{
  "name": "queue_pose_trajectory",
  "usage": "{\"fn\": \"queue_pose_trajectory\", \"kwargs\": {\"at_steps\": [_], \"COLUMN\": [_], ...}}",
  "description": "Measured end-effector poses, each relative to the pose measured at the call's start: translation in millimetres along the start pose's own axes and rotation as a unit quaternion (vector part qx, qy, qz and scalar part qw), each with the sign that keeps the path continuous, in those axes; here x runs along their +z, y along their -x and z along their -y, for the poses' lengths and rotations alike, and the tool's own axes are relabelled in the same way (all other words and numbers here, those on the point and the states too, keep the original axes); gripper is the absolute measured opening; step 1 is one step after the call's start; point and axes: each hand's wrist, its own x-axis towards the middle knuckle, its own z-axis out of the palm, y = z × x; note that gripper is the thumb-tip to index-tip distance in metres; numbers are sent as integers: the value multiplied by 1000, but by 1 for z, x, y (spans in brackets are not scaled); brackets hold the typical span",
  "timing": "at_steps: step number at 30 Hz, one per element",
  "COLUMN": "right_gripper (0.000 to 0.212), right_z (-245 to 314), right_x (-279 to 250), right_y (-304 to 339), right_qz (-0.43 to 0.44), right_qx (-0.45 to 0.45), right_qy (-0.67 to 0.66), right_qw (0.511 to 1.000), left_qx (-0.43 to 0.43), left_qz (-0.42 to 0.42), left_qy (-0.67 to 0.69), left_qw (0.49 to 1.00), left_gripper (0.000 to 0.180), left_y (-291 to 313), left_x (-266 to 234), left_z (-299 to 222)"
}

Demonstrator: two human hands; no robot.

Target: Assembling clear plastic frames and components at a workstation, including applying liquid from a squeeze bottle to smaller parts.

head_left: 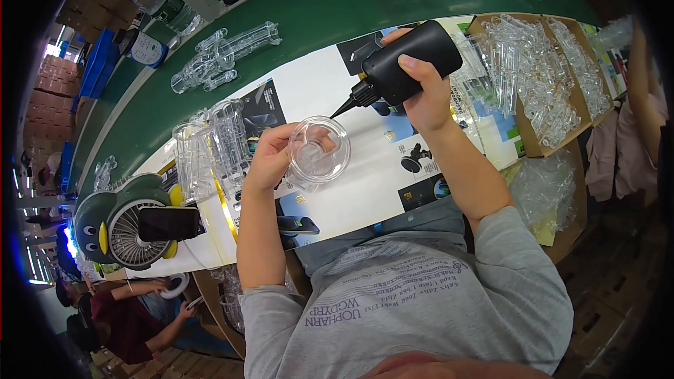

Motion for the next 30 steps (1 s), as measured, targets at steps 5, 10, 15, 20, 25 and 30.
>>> {"fn": "queue_pose_trajectory", "kwargs": {"at_steps": [5, 10, 15, 20, 25, 30], "right_gripper": [33, 34, 34, 35, 36, 35], "right_z": [0, 1, 2, 2, 1, 0], "right_x": [0, 0, 0, -1, -1, 0], "right_y": [0, 0, 0, 0, 0, 0], "right_qz": [6, 11, 15, 29, 45, 49], "right_qx": [3, 15, 24, 28, 8, 9], "right_qy": [-2, 7, 8, 16, 24, 17], "right_qw": [1000, 1000, 1000, 999, 999, 999], "left_qx": [2, -8, -12, -22, -47, -58], "left_qz": [20, 32, 52, 55, 50, 72], "left_qy": [14, 13, 23, 1, -11, -8], "left_qw": [1000, 999, 998, 998, 998, 996], "left_gripper": [36, 34, 37, 38, 41, 41], "left_y": [-3, -3, -4, -3, 0, 0], "left_x": [4, 3, 5, 6, 4, 2], "left_z": [-5, -5, -8, -13, -11, -10]}}
